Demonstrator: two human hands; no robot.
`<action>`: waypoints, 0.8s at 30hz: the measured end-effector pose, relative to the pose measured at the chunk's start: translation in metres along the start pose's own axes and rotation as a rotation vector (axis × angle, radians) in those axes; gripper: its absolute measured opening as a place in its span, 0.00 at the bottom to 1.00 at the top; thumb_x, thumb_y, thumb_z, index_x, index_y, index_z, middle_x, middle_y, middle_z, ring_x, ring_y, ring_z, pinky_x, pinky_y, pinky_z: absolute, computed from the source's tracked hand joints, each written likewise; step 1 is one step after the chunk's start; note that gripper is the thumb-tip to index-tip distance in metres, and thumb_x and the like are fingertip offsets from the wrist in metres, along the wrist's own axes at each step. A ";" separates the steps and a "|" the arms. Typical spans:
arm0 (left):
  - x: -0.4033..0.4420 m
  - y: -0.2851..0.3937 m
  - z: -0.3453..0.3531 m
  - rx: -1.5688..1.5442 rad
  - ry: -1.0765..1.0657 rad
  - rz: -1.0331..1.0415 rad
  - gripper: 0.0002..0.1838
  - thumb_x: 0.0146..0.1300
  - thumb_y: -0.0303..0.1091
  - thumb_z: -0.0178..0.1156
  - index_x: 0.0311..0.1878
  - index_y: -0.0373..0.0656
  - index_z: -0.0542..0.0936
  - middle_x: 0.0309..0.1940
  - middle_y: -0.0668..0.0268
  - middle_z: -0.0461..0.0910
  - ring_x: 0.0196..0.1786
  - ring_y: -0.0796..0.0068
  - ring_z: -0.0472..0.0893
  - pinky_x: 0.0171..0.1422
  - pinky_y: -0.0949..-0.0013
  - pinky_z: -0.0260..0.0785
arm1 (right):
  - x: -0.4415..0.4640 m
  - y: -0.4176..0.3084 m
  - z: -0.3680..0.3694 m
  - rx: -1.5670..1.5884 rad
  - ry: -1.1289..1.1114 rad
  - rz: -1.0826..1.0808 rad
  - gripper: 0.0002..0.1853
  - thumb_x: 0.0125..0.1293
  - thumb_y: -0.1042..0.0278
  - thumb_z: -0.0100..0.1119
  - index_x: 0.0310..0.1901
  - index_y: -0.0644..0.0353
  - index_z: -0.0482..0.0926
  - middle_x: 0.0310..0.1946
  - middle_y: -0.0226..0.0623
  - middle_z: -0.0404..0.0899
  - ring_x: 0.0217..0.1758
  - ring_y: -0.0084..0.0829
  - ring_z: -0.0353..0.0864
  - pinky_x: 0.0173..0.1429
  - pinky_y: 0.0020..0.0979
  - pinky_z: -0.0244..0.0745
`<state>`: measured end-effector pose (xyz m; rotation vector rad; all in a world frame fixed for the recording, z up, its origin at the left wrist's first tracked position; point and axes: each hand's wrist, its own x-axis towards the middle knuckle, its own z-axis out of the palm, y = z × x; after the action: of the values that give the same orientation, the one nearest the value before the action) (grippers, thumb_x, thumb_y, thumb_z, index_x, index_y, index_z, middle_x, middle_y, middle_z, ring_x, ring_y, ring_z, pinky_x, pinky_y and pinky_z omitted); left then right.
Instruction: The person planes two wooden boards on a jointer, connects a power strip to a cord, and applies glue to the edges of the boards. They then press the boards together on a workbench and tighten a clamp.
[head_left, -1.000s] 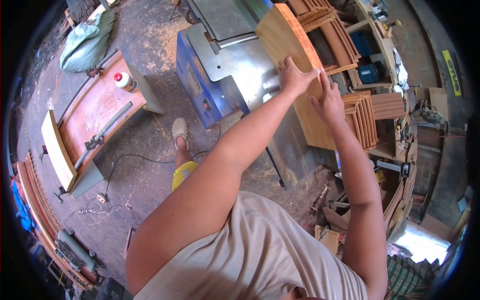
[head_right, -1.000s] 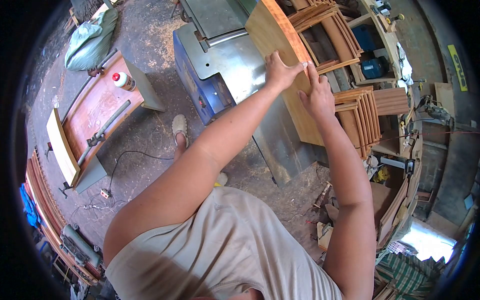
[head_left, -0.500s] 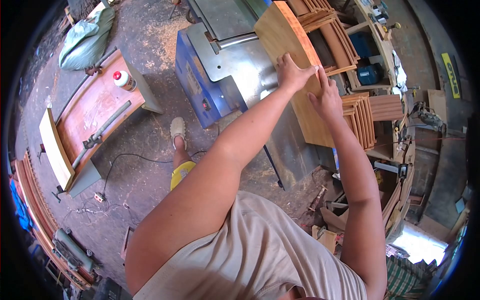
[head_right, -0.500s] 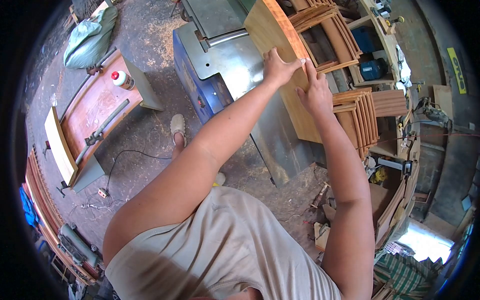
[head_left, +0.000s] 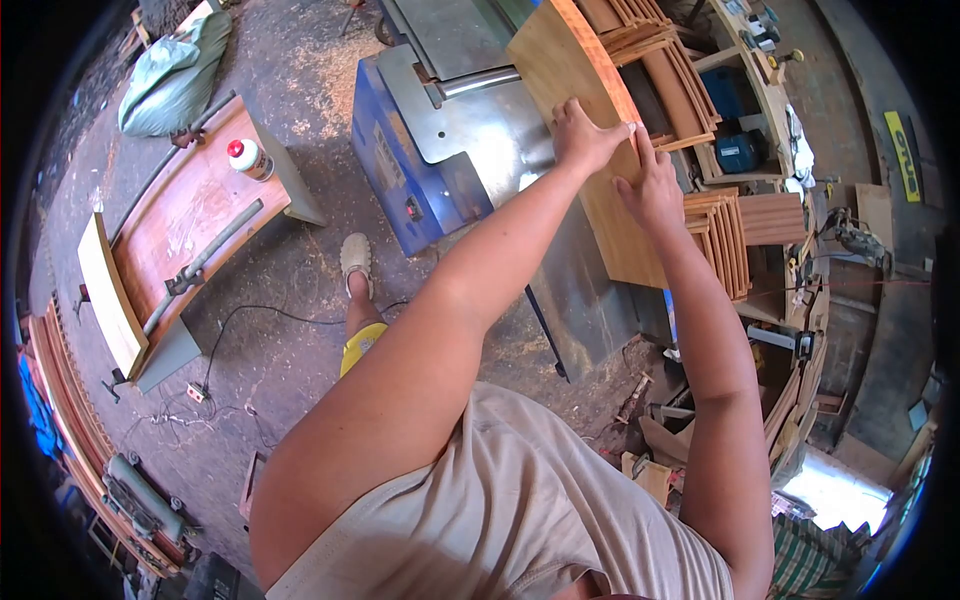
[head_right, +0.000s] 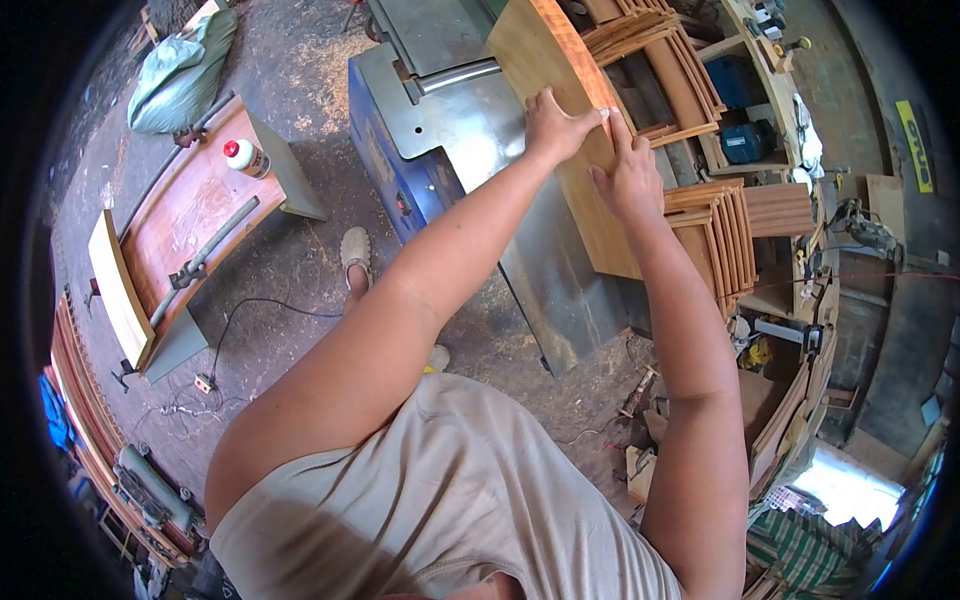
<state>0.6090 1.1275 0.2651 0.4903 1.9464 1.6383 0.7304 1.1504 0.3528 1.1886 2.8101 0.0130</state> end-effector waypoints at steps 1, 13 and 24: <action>0.001 0.000 -0.001 0.000 -0.001 0.004 0.58 0.45 0.58 0.74 0.68 0.25 0.58 0.67 0.43 0.60 0.69 0.45 0.64 0.73 0.54 0.61 | 0.001 0.000 0.001 0.001 0.009 -0.007 0.51 0.56 0.64 0.71 0.77 0.36 0.48 0.56 0.48 0.68 0.63 0.49 0.71 0.61 0.48 0.75; 0.023 -0.001 -0.005 0.003 0.008 0.014 0.55 0.45 0.59 0.73 0.64 0.24 0.62 0.64 0.42 0.64 0.66 0.47 0.68 0.70 0.56 0.64 | 0.018 -0.007 0.003 0.011 0.041 -0.025 0.52 0.55 0.64 0.72 0.77 0.35 0.49 0.55 0.48 0.69 0.62 0.50 0.72 0.61 0.48 0.74; 0.043 0.001 -0.012 0.024 0.055 0.018 0.50 0.45 0.59 0.73 0.58 0.25 0.68 0.59 0.42 0.68 0.61 0.49 0.74 0.65 0.57 0.70 | 0.035 -0.021 -0.001 -0.014 0.018 -0.012 0.52 0.56 0.64 0.71 0.77 0.35 0.48 0.56 0.48 0.69 0.62 0.48 0.72 0.62 0.48 0.74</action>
<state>0.5683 1.1439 0.2603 0.4779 2.0091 1.6571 0.6914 1.1610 0.3500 1.1749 2.8277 0.0430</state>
